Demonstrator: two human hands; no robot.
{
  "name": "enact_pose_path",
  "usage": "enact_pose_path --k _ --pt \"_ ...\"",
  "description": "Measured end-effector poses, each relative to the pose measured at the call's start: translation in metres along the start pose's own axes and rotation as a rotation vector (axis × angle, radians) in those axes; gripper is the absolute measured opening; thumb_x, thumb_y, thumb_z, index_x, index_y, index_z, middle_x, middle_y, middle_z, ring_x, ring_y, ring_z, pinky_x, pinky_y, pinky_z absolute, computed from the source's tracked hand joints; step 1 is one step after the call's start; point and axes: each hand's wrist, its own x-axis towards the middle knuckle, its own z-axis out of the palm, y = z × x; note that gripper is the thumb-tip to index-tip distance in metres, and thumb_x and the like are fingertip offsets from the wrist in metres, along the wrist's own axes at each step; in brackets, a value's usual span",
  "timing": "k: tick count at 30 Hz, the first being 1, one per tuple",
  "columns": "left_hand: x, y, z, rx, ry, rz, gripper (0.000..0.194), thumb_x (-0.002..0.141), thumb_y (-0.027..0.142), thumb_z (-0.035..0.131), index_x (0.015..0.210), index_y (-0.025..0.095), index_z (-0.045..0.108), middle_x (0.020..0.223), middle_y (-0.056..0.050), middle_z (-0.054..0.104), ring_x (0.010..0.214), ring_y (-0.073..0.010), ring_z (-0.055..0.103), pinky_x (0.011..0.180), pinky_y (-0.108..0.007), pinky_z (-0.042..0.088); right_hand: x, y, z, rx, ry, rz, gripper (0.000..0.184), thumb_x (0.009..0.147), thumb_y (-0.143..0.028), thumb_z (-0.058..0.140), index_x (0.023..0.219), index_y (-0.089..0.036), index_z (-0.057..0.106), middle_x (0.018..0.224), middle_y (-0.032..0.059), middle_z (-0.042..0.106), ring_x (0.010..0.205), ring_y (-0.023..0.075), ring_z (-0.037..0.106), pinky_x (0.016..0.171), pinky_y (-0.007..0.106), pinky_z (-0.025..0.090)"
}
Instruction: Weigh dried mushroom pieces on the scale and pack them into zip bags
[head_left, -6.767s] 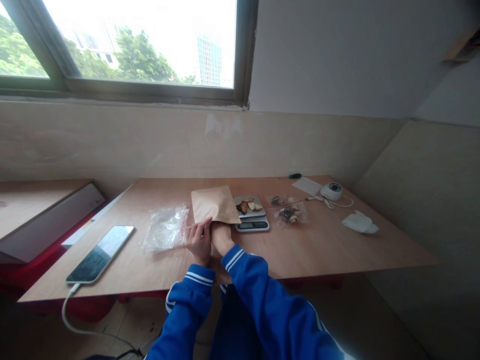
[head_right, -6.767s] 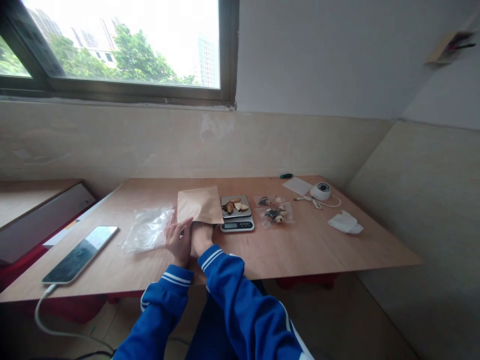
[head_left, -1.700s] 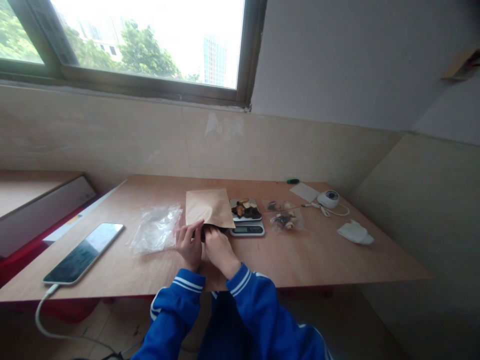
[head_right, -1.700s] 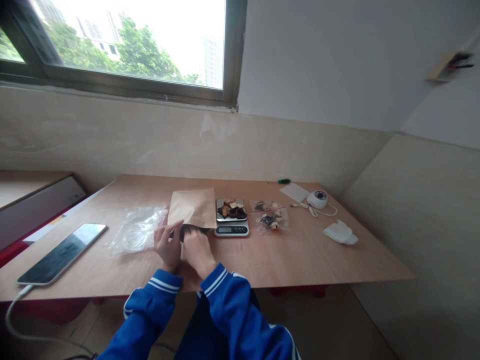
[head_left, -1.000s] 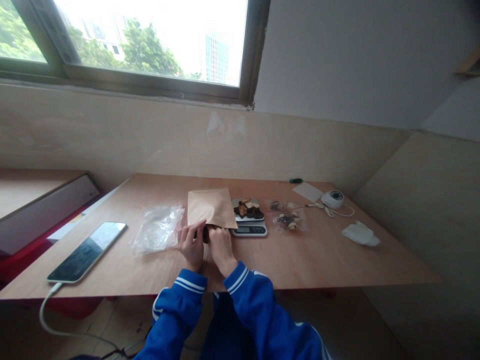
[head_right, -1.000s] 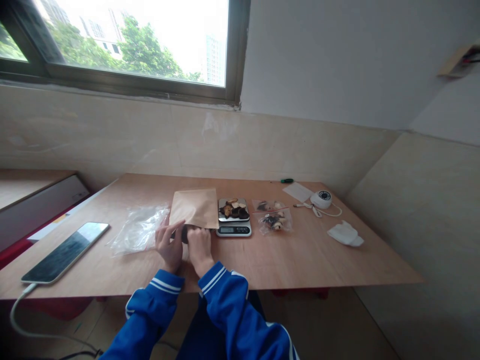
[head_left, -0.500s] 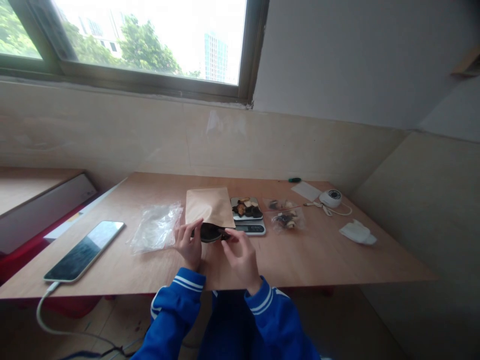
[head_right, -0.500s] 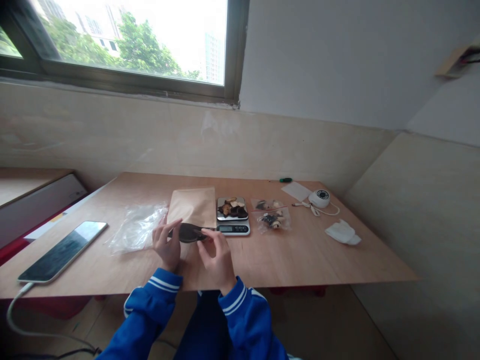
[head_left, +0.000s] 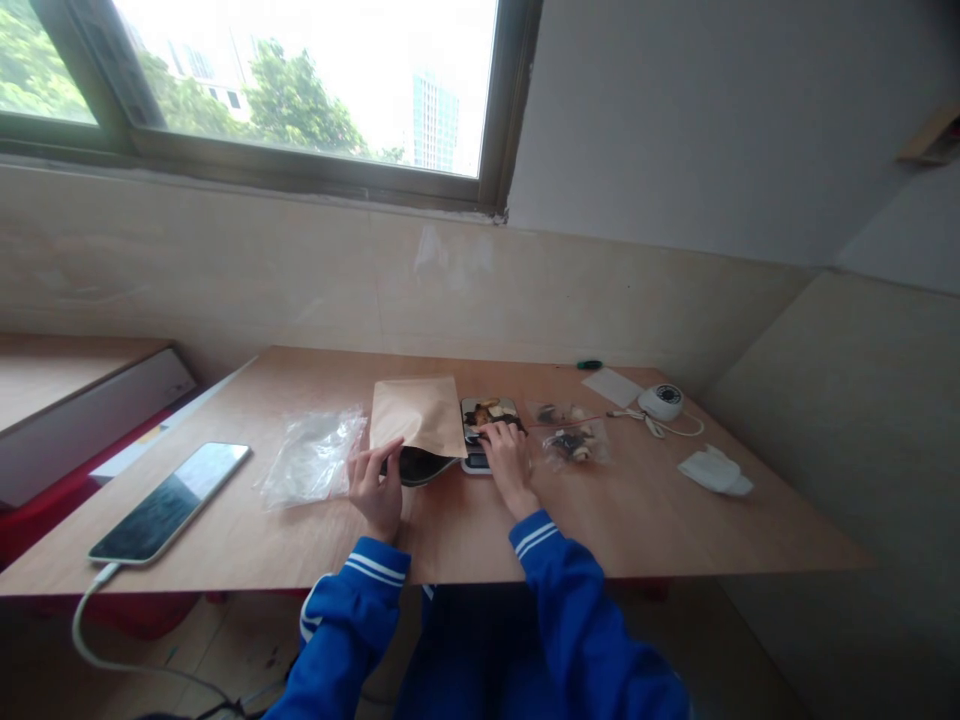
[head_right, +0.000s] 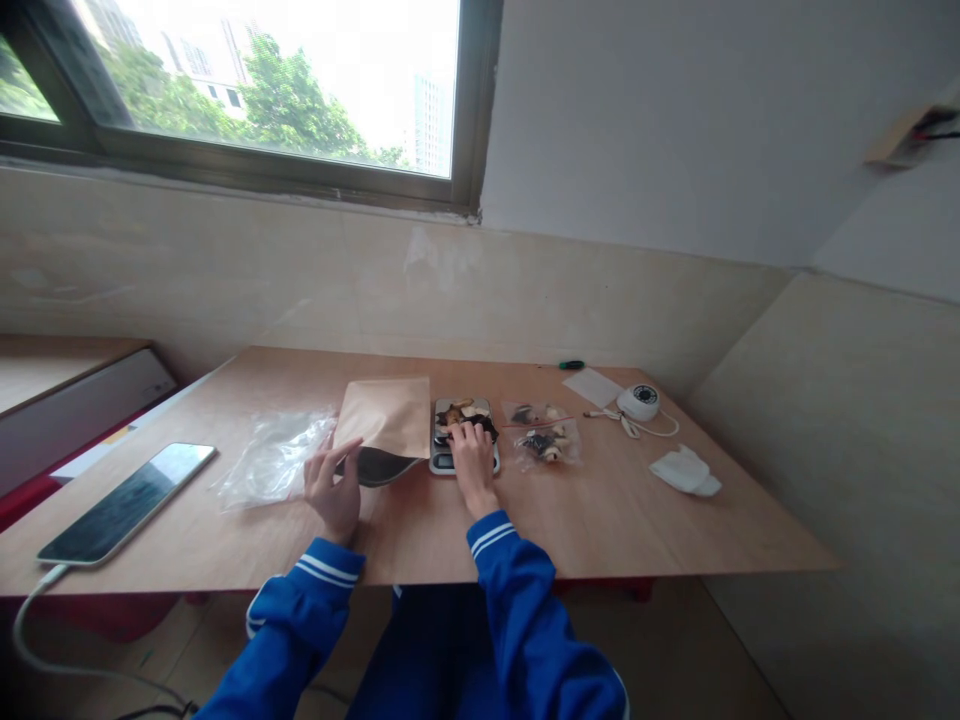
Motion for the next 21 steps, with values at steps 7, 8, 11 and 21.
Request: enact_pose_path --k 7,8,11,21 --pt "0.0 -0.001 0.001 0.005 -0.007 -0.023 0.015 0.086 0.028 0.057 0.091 0.024 0.071 0.083 -0.003 0.068 0.092 -0.0187 0.063 0.089 -0.036 0.046 -0.019 0.007 -0.004 0.074 0.048 -0.037 0.032 0.094 -0.032 0.044 0.121 -0.025 0.06 0.117 0.0102 0.057 0.102 0.0247 0.052 0.088 0.04 0.041" --pt "0.0 -0.001 0.001 0.007 -0.007 -0.025 0.015 0.086 0.028 0.057 0.091 0.024 0.071 0.083 -0.003 0.068 0.091 -0.0187 0.063 0.088 -0.036 0.046 -0.023 0.01 -0.008 0.075 0.056 -0.035 0.033 0.094 -0.031 0.042 0.123 -0.026 0.059 0.12 0.0097 0.055 0.104 0.0244 0.052 0.09 0.04 0.041" --pt "0.0 -0.001 0.002 0.011 -0.012 -0.025 0.015 0.086 0.027 0.057 0.092 0.025 0.07 0.082 -0.003 0.067 0.091 -0.0187 0.062 0.088 -0.035 0.045 -0.033 0.022 -0.018 0.099 0.111 0.021 0.034 0.094 -0.025 0.04 0.123 -0.024 0.057 0.121 0.0096 0.055 0.106 0.0237 0.052 0.093 0.041 0.038" --pt "-0.003 -0.007 0.003 0.035 -0.04 -0.042 0.016 0.087 0.027 0.056 0.094 0.024 0.07 0.085 -0.004 0.066 0.104 -0.0209 0.058 0.089 -0.035 0.043 -0.068 0.056 -0.028 0.207 0.258 0.149 0.027 0.087 -0.013 0.039 0.092 -0.02 0.065 0.096 0.0073 0.06 0.098 0.0225 0.055 0.092 0.042 0.037"
